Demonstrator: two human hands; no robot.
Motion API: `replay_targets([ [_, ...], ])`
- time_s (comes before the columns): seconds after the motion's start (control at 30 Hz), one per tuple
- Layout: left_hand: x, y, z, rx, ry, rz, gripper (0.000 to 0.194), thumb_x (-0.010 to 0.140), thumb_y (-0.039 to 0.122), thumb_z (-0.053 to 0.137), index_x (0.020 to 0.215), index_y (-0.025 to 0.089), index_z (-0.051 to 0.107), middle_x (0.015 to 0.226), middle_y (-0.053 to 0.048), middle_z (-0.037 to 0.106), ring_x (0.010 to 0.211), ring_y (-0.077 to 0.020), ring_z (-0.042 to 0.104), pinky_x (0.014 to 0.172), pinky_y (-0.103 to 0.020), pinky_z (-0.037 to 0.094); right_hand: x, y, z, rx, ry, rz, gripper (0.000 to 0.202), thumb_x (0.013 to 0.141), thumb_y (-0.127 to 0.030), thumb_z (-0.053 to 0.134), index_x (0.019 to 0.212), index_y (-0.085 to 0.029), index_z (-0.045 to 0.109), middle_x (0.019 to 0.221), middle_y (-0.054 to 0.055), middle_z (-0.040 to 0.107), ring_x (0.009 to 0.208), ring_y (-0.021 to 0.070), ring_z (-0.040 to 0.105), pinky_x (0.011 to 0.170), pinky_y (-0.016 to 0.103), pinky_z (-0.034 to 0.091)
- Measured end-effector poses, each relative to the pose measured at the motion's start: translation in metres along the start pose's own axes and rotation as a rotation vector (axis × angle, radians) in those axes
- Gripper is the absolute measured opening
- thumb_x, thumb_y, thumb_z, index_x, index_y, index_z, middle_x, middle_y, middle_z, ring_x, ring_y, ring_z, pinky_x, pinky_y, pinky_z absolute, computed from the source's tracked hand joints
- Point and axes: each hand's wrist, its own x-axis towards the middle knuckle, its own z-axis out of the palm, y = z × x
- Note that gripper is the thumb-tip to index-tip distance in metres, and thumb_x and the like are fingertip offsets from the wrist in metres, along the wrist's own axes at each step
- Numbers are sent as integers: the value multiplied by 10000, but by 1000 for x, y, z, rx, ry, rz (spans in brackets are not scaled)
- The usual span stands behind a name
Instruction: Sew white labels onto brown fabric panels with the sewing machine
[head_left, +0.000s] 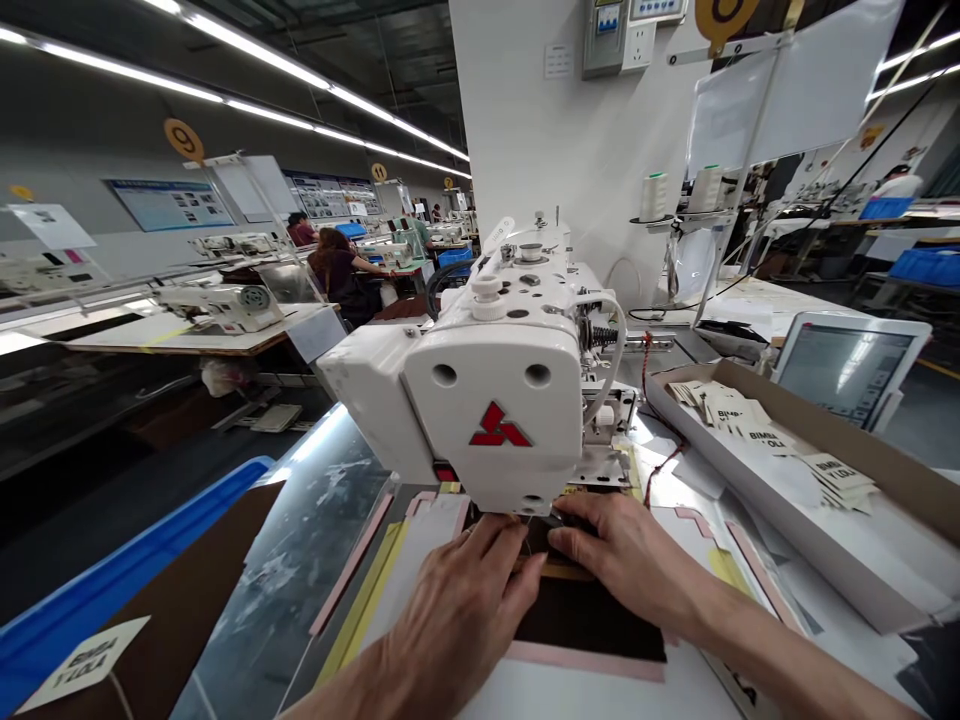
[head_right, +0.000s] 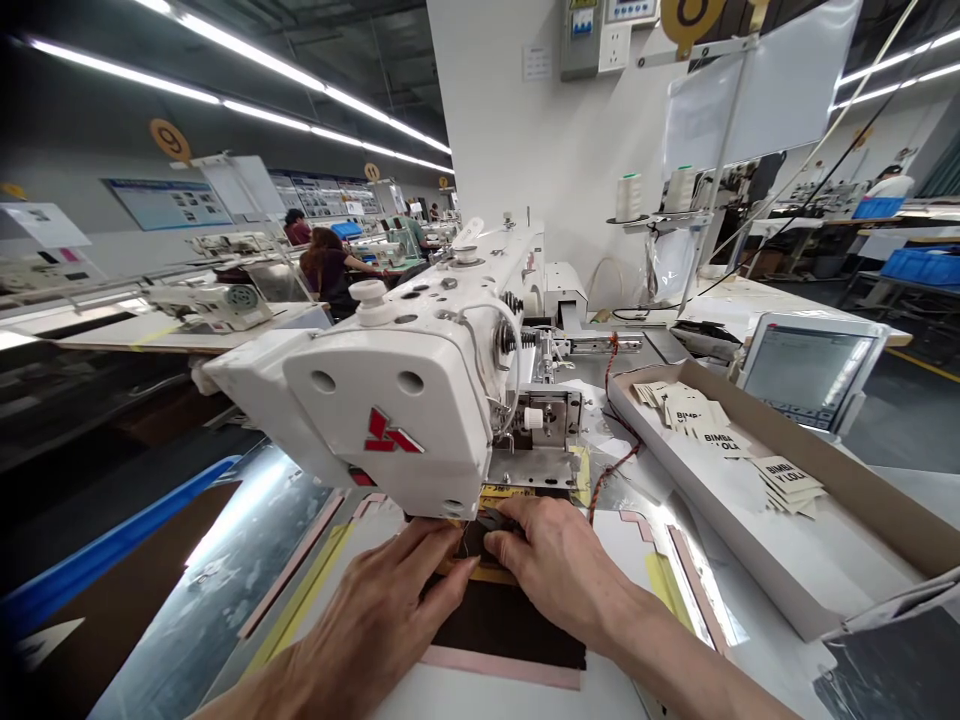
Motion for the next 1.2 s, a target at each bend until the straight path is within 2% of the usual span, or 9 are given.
replay_targets([
  [0.2, 0, -3, 3, 54, -37, 25, 94, 1038, 206, 510, 1105, 222, 574, 1032, -49, 680, 876, -263, 708, 692, -393, 588, -3, -2, -1, 17, 14, -27, 181, 987, -249, 535, 993, -232, 715, 953, 11, 764, 858, 201, 691, 816, 304, 495],
  [0.33, -1, -5, 3, 113, -52, 70, 166, 1064, 194, 447, 1154, 198, 587, 1043, -71, 693, 897, -288, 720, 702, -442, 606, -4, 2, 4, -44, 54, -102, 255, 971, -209, 547, 1154, -233, 722, 1154, 41, 760, 1045, 231, 698, 925, 318, 496],
  [0.43, 0, -5, 4, 155, -43, 88, 203, 1079, 203, 409, 1159, 181, 594, 1015, -82, 702, 862, -306, 728, 673, -470, 609, -3, 6, 8, -119, 94, -124, 270, 981, -217, 539, 1176, -210, 726, 1223, 74, 735, 1135, 249, 677, 1002, 340, 485],
  [0.67, 8, -8, 4, 199, -24, 151, 225, 1058, 138, 382, 1055, 179, 604, 907, -60, 703, 752, -272, 725, 615, -419, 599, -4, 5, 10, -167, 82, -124, 276, 1005, -215, 500, 1181, -186, 710, 1167, 84, 729, 1102, 232, 684, 999, 341, 500],
  [0.83, 9, -8, 0, 211, -42, 175, 234, 1010, 75, 388, 1021, 176, 598, 854, -50, 678, 697, -256, 702, 572, -382, 575, -3, 5, 8, -185, 64, -122, 272, 1008, -232, 493, 1156, -210, 719, 1151, 87, 737, 1094, 234, 686, 997, 348, 502],
  [1.2, 11, -12, 4, 216, 6, 174, 189, 1039, 93, 409, 1005, 186, 569, 789, -31, 663, 649, -220, 697, 569, -317, 544, -2, 0, 6, -190, 47, -96, 284, 976, -187, 511, 1166, -238, 717, 1140, 70, 745, 1069, 237, 697, 972, 340, 496],
])
